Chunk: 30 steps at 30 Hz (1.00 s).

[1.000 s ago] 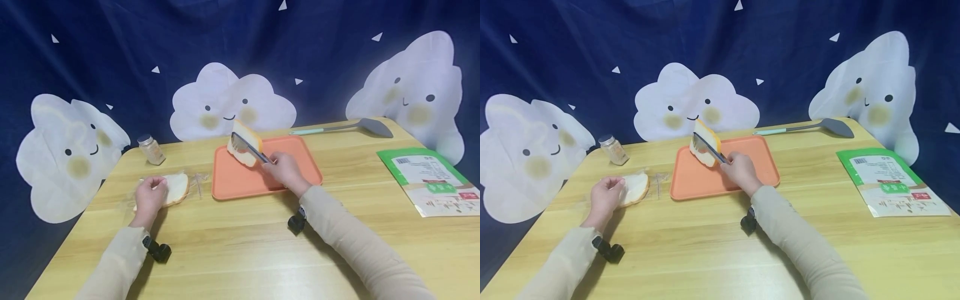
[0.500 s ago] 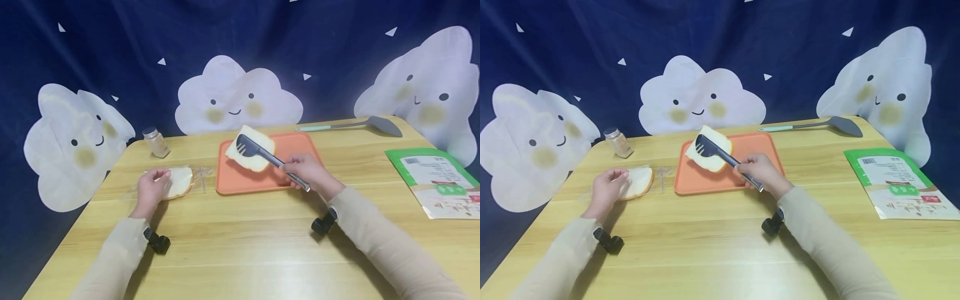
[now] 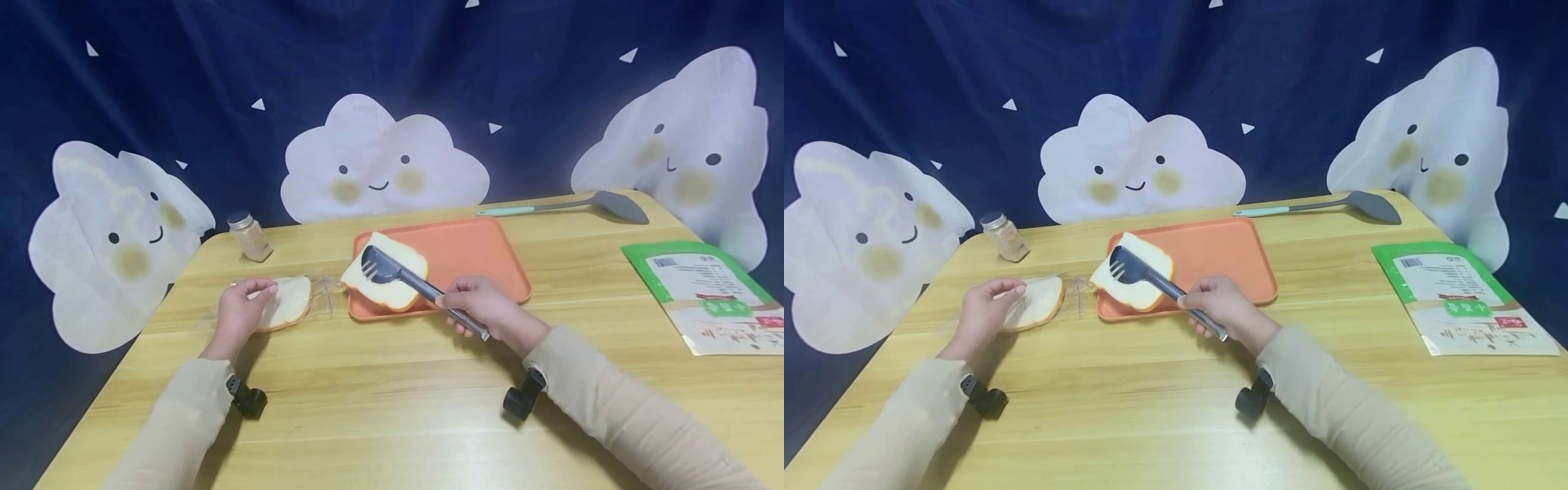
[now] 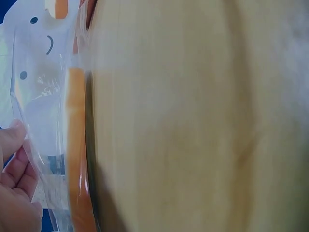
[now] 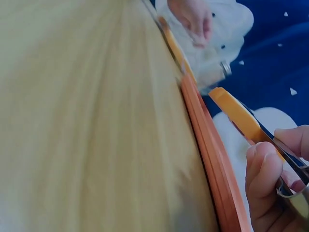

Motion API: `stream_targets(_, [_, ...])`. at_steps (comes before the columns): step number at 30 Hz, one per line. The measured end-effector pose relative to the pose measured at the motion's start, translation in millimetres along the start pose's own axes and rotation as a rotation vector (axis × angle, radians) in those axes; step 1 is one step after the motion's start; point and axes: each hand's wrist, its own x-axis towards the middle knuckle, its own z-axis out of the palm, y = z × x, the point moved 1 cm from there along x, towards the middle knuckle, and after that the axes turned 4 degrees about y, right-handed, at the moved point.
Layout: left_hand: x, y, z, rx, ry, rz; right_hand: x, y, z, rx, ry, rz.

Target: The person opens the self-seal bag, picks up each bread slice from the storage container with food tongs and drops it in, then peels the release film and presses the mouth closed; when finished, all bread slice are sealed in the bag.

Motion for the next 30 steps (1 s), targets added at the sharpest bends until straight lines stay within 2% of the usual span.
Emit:
stream_targets(6, [-2.8, -0.5, -0.9, 0.006, 0.001, 0.063, -1.3, 4, 19, 0.059, -0.015, 0.018])
stream_targets(13, [-3.1, 2.5, -0.7, 0.037, -0.022, 0.063, -4.2, 8, 34, 0.082, -0.045, 0.044])
stream_targets(23, [-1.1, 4.5, 2.3, 0.039, 0.012, 0.05, -9.0, 11, 36, 0.087, -0.104, 0.071])
stream_targets(30, [-2.5, 3.9, 4.5, 0.008, 0.034, 0.057, -9.7, 12, 34, 0.1, -0.178, 0.081])
